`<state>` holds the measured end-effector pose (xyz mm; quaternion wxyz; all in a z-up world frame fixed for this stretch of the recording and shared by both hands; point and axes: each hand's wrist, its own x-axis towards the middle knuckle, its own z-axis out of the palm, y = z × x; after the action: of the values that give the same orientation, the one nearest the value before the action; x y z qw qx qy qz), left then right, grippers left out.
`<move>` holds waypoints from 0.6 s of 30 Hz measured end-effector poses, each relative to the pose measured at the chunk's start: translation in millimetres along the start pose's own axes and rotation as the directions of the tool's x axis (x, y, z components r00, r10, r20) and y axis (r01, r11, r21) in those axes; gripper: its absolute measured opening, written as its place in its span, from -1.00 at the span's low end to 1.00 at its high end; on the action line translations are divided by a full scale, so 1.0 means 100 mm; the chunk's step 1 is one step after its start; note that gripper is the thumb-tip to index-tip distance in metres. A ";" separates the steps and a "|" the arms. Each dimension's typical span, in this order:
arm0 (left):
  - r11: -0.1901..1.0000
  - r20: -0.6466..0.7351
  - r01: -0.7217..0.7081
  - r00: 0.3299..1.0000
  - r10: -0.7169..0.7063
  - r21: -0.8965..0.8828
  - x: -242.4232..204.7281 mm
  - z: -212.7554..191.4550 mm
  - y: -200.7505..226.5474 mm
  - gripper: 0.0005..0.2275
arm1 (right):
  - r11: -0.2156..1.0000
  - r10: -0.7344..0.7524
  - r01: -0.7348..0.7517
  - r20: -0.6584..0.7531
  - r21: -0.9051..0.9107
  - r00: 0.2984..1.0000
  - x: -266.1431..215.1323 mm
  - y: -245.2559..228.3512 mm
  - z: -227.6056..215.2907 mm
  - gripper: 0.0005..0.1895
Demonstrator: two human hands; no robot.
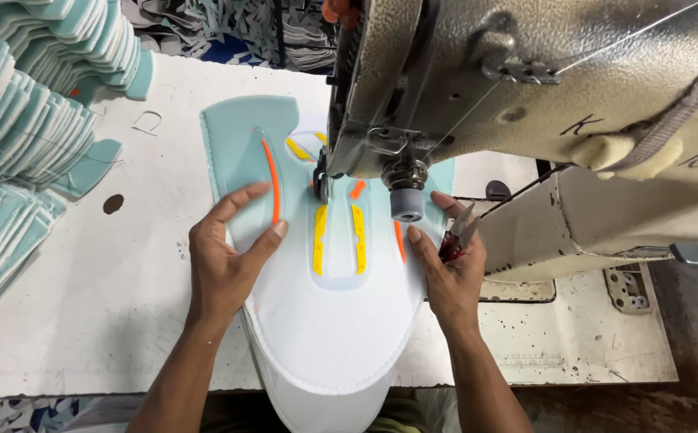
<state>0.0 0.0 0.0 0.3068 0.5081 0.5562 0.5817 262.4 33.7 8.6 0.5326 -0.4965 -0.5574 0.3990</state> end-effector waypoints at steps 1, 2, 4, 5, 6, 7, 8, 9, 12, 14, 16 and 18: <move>1.000 0.001 0.002 1.000 -0.002 -0.001 0.01 0.01 0.02 -0.58 | 1.000 0.001 -0.001 0.000 -0.001 1.000 0.01 0.01 0.01 -0.44; 0.993 -0.055 -0.006 0.999 0.000 -0.122 0.01 0.02 0.05 -0.50 | 1.000 -0.011 0.011 0.007 -0.010 1.000 0.02 0.01 0.01 -0.44; 0.970 -0.103 -0.024 0.995 -0.001 -0.242 0.07 0.01 -0.10 -0.40 | 0.999 -0.026 0.026 0.007 -0.019 1.000 0.05 0.02 -0.02 -0.45; 0.933 -0.252 -0.033 0.966 -0.063 -0.358 0.12 -0.01 -0.28 -0.49 | 0.998 -0.061 0.061 0.025 -0.028 0.998 0.06 0.03 -0.03 -0.47; 0.883 -0.387 -0.063 0.911 -0.139 -0.465 0.16 -0.04 -0.45 -0.57 | 0.995 -0.096 0.097 0.044 -0.037 0.994 0.07 0.04 -0.04 -0.49; 0.883 -0.386 -0.064 0.912 -0.137 -0.465 0.27 -0.13 -0.63 -0.57 | 0.995 -0.096 0.098 0.042 -0.037 0.994 0.09 0.06 -0.10 -0.49; 0.818 -0.216 0.158 0.921 -0.324 -0.554 0.37 -0.22 -0.81 -0.65 | 0.986 -0.118 0.127 0.085 -0.108 0.989 0.11 0.08 -0.15 -0.51; 0.710 -0.027 0.369 0.877 -0.479 -0.599 0.48 -0.31 -0.98 -0.71 | 0.971 -0.141 0.163 0.130 -0.177 0.981 0.15 0.09 -0.20 -0.53; 0.618 0.198 0.579 0.794 -0.574 -0.532 0.80 -0.40 -1.26 -0.73 | 0.965 0.135 -0.113 0.081 -0.238 0.988 0.25 0.25 -0.64 -0.51; 0.682 0.209 0.515 0.851 -0.482 -0.519 0.91 -0.35 -1.07 -0.72 | 0.942 0.130 -0.083 0.127 -0.327 0.983 0.35 0.00 -0.77 -0.55; 0.740 0.229 0.443 0.896 -0.380 -0.506 1.03 -0.27 -0.92 -0.72 | 0.911 0.126 -0.048 0.165 -0.410 0.978 0.45 -0.26 -0.77 -0.58; 0.892 0.154 0.186 0.979 -0.133 -0.413 1.15 -0.20 -0.80 -0.70 | 0.673 -0.289 0.485 0.406 -0.558 0.867 0.55 -0.54 -0.63 -0.55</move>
<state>-69.6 114.7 -45.0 0.4899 0.4162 0.4363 0.6296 320.7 71.9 79.1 0.3164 -0.4545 -0.8230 0.1263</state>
